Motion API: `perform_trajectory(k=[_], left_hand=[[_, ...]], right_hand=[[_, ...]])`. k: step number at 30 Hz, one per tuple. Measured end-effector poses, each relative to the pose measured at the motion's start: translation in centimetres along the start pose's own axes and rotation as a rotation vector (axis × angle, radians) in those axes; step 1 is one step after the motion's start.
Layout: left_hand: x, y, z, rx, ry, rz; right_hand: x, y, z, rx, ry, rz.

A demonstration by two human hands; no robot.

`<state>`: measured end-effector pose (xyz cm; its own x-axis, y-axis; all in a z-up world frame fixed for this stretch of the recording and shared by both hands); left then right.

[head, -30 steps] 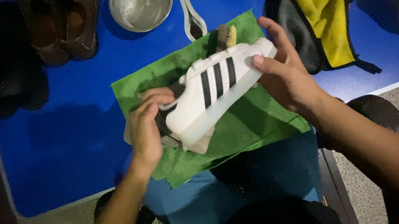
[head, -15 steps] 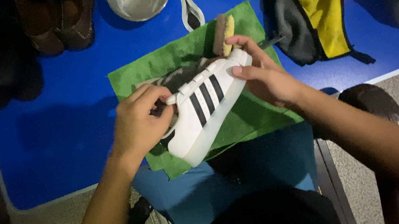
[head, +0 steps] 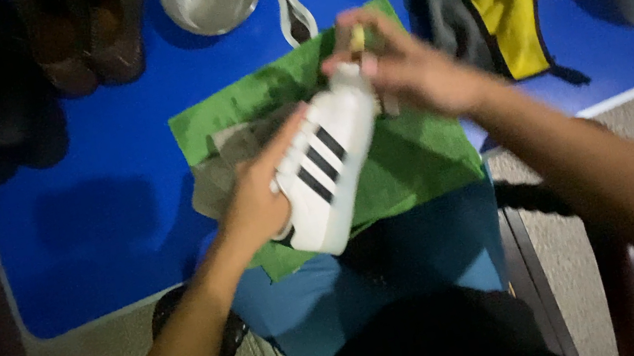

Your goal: The person cleans a white sneaker by wiping it with a cloth, inserting colorful plastic strips into the shoe's upper, and scrubbing the surface with a brush. The person repeatedly dips the brush into a bowl of water and scrubs the shoe on a green towel.

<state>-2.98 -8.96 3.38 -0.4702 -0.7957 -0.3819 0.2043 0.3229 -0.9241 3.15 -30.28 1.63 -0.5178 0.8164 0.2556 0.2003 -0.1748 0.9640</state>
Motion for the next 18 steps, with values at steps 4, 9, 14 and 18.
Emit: perform_trajectory(k=[4, 9, 14, 18], left_hand=[[-0.3, 3.5, 0.7, -0.002, -0.162, -0.087], [1.1, 5.6, 1.3, 0.022, -0.062, 0.170], [1.4, 5.5, 1.4, 0.001, -0.091, 0.168], [1.1, 7.7, 1.8, -0.169, -0.191, -0.008]], right_hand=[[-2.9, 3.9, -0.5, -0.086, -0.025, -0.666], [-5.1, -2.1, -2.2, -0.063, -0.002, -1.725], [-5.1, -2.8, -1.9, -0.094, -0.057, -1.619], [-4.7, -1.6, -1.5, -0.187, -0.026, -1.464]])
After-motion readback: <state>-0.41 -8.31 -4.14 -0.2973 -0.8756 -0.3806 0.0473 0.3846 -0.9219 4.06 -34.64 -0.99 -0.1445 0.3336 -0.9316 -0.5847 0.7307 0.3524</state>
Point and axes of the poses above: each hand's wrist, its own z-axis towards the middle knuckle, its own x-axis out of the palm, y = z × x, the point moved 4 cm from there along z, towards the middle knuckle, and after that the axes turned 2 degrees about z, right-handed, at the moved point
